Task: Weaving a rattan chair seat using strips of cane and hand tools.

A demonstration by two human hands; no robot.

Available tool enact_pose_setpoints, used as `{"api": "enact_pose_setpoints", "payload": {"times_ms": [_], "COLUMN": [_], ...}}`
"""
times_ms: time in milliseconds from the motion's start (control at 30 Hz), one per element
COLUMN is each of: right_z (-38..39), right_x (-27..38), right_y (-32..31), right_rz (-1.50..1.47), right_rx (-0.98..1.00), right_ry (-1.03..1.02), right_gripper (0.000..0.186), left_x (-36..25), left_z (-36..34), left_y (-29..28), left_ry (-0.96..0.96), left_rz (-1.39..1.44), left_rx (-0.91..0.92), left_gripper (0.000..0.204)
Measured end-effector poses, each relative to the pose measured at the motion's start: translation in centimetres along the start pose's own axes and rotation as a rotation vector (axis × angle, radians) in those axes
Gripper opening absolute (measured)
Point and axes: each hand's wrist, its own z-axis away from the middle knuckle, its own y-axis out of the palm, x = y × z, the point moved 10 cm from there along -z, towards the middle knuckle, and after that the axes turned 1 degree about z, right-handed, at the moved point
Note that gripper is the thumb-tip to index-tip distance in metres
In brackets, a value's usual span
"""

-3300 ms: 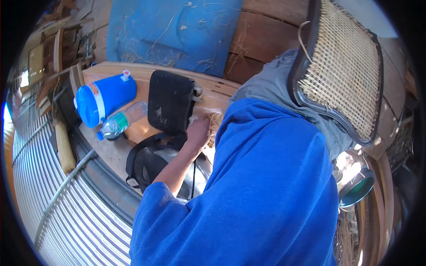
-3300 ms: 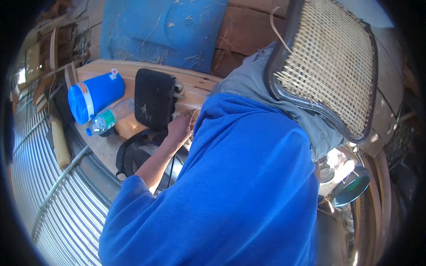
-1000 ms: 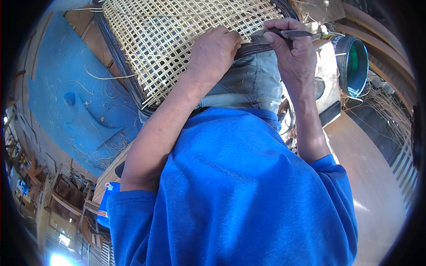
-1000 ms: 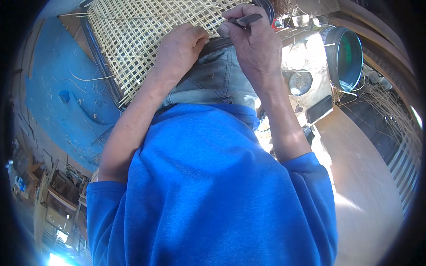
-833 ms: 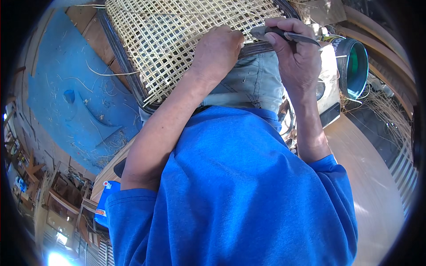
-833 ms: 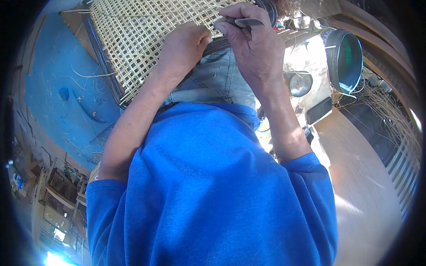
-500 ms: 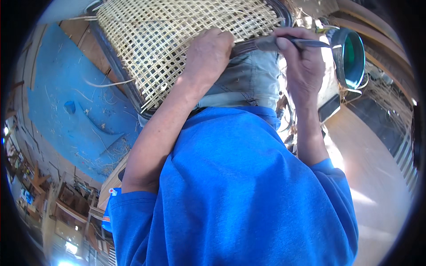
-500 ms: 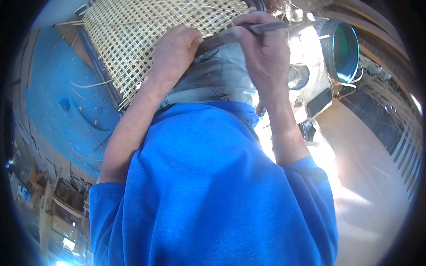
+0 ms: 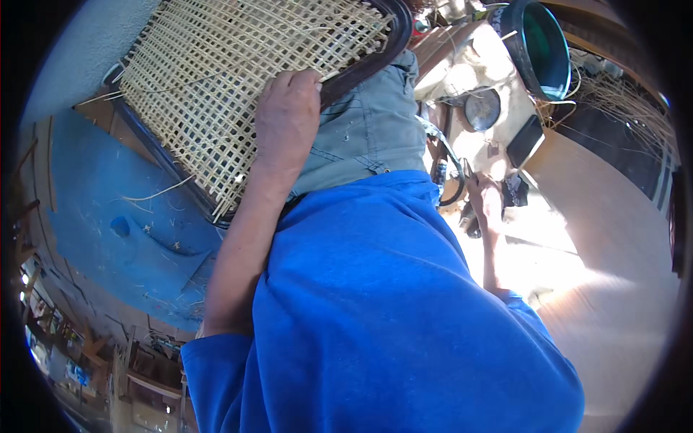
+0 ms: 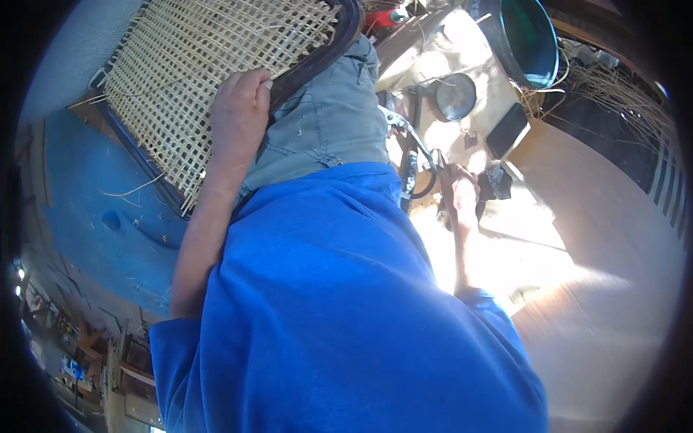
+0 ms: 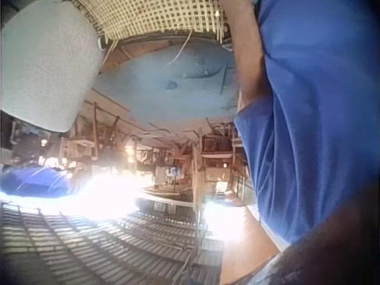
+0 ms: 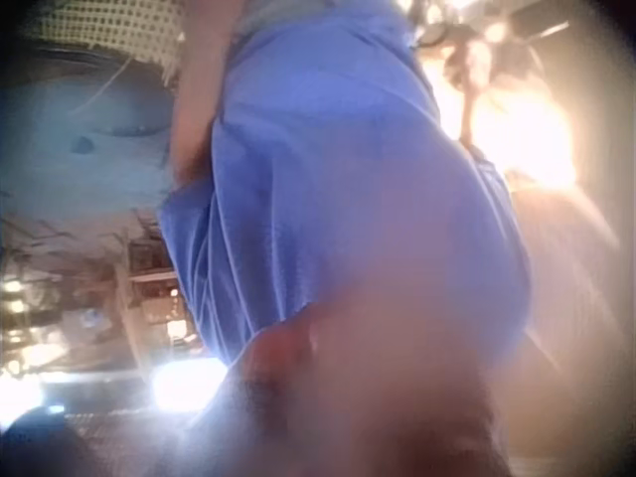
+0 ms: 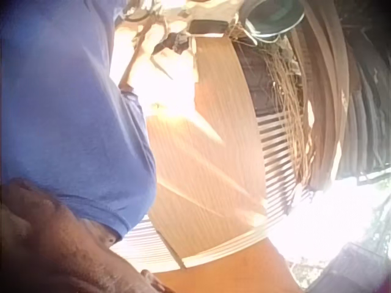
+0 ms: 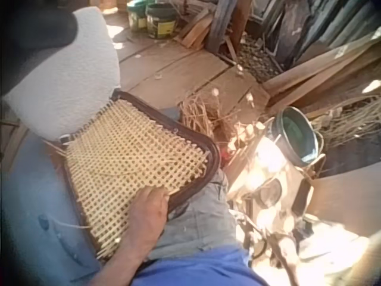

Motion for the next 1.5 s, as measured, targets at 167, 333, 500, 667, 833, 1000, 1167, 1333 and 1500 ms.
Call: {"api": "enact_pose_setpoints", "payload": {"times_ms": [167,333,500,667,833,1000,1167,1333,1500], "right_z": [-4.0,-8.2,-7.1,-2.7,-0.7,-1.4,-2.5,0.2,2.0], "right_x": [5.7,4.3,5.3,5.4,6.4,8.5,15.9,24.9,24.2], "right_y": [-2.0,2.6,2.5,0.8,-4.8,-9.1,-14.2,-16.4,-4.0], "right_rz": [0.018,-0.110,-0.294,-0.571,-1.086,-1.088,-0.888,-1.017,-0.838], "right_rx": [-0.321,0.116,0.054,0.211,-0.220,-0.257,-0.158,0.278,0.825], "right_ry": [-0.328,0.087,-0.132,0.173,0.141,0.033,-0.313,-0.472,-0.181], "right_gripper": [0.029,0.035,0.034,0.014,0.016,0.016,0.020,0.037,0.025], "left_x": [0.7,3.9,2.7,2.4,1.6,0.0,-0.3,-0.3,-1.1], "left_z": [0.0,0.1,-0.1,-0.1,-0.3,-0.3,-0.4,-0.5,-0.1], "left_y": [-0.2,-0.1,-0.6,-0.4,-0.3,-0.1,0.1,-0.1,0.2], "left_ry": [-0.090,-0.430,-0.285,-0.251,-0.179,-0.051,0.006,-0.013,0.053], "left_rz": [0.137,0.468,0.346,0.300,0.221,0.060,0.036,0.024,0.003], "left_rx": [-0.046,-0.084,-0.070,-0.065,-0.081,-0.071,-0.062,-0.041,-0.027], "left_gripper": [0.007,0.007,0.006,0.005,0.004,0.004,0.005,0.007,0.003]}}
